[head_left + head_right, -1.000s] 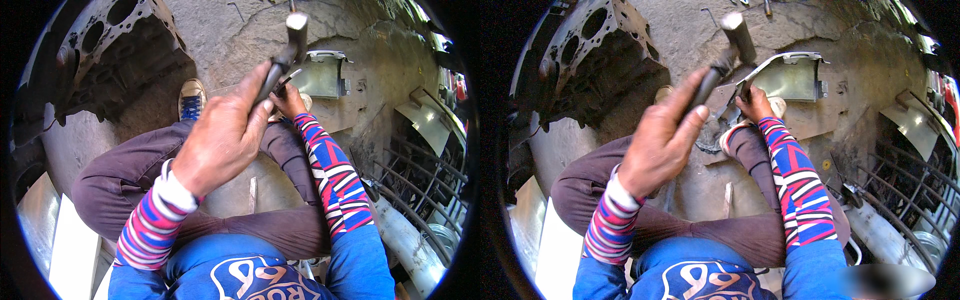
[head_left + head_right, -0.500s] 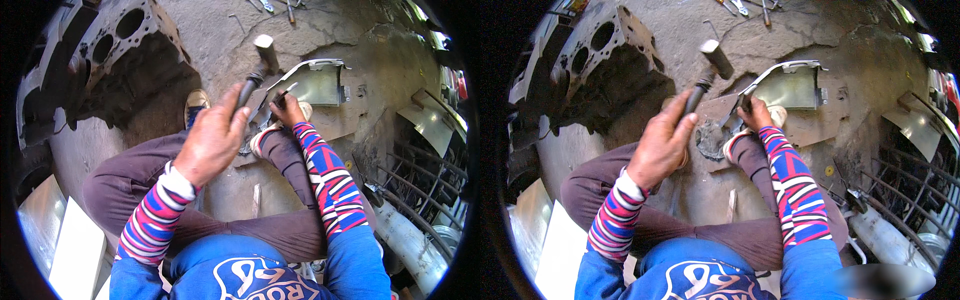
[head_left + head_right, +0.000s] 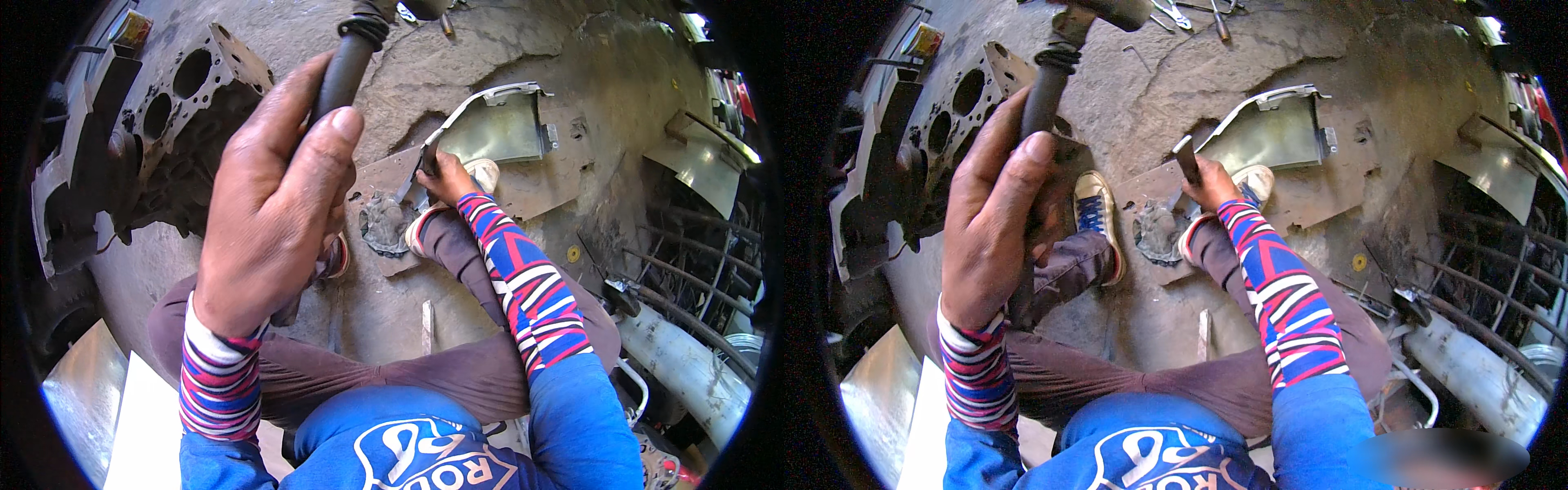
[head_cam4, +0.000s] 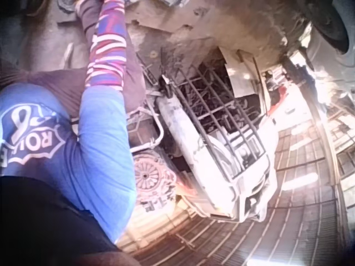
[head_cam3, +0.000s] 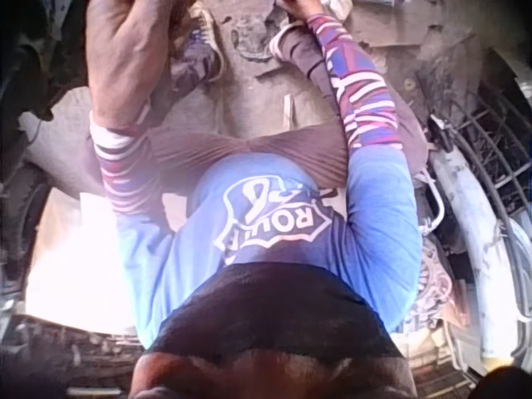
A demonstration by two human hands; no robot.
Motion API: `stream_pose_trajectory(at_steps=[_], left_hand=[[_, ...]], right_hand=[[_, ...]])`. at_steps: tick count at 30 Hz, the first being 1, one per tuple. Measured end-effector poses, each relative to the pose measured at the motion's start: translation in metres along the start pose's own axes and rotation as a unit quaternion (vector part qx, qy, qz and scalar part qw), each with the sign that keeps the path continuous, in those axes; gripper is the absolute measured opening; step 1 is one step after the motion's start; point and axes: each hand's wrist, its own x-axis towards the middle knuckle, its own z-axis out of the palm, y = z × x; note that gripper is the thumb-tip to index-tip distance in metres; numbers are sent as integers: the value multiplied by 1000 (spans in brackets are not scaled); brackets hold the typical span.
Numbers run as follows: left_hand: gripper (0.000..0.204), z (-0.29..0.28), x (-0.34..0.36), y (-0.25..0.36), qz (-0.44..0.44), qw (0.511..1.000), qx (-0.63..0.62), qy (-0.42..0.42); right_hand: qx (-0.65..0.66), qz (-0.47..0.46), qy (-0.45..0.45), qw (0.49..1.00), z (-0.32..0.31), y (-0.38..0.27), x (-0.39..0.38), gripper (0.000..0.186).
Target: The person sits on the floor and uses a hammer and metal file to shape and smooth a white car fender. They then move to a white car and use a wrench to tighten bolts on the open driver-side door hinge.
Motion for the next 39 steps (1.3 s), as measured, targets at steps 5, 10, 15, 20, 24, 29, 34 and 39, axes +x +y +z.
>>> stream_pose_trajectory(at_steps=[5,10,15,20,24,29,34,39], left_hand=[[45,-6,-21,10,146,978,51,137],[40,11,-9,-59,136,962,235,10],[43,2,-21,-92,-16,963,264,-59],[43,-9,-8,-57,-14,986,167,19],[47,-13,-16,-12,44,995,79,50],[47,0,-30,-21,178,976,-2,123],[27,11,-36,-96,-115,937,321,-77],[30,-5,-34,-77,-39,981,189,-29]], right_hand=[[5,-23,14,1000,-1,1,0,32],[-8,-20,22,1000,-1,-5,-4,31],[19,-2,-5,1000,0,-11,-6,29],[15,-3,-10,1000,3,-7,-8,34],[8,17,-18,1000,7,-5,-10,37],[22,3,-2,1000,5,-11,-13,38],[1,8,-11,1000,6,-17,-17,29],[16,-20,29,999,9,-17,-16,27]])
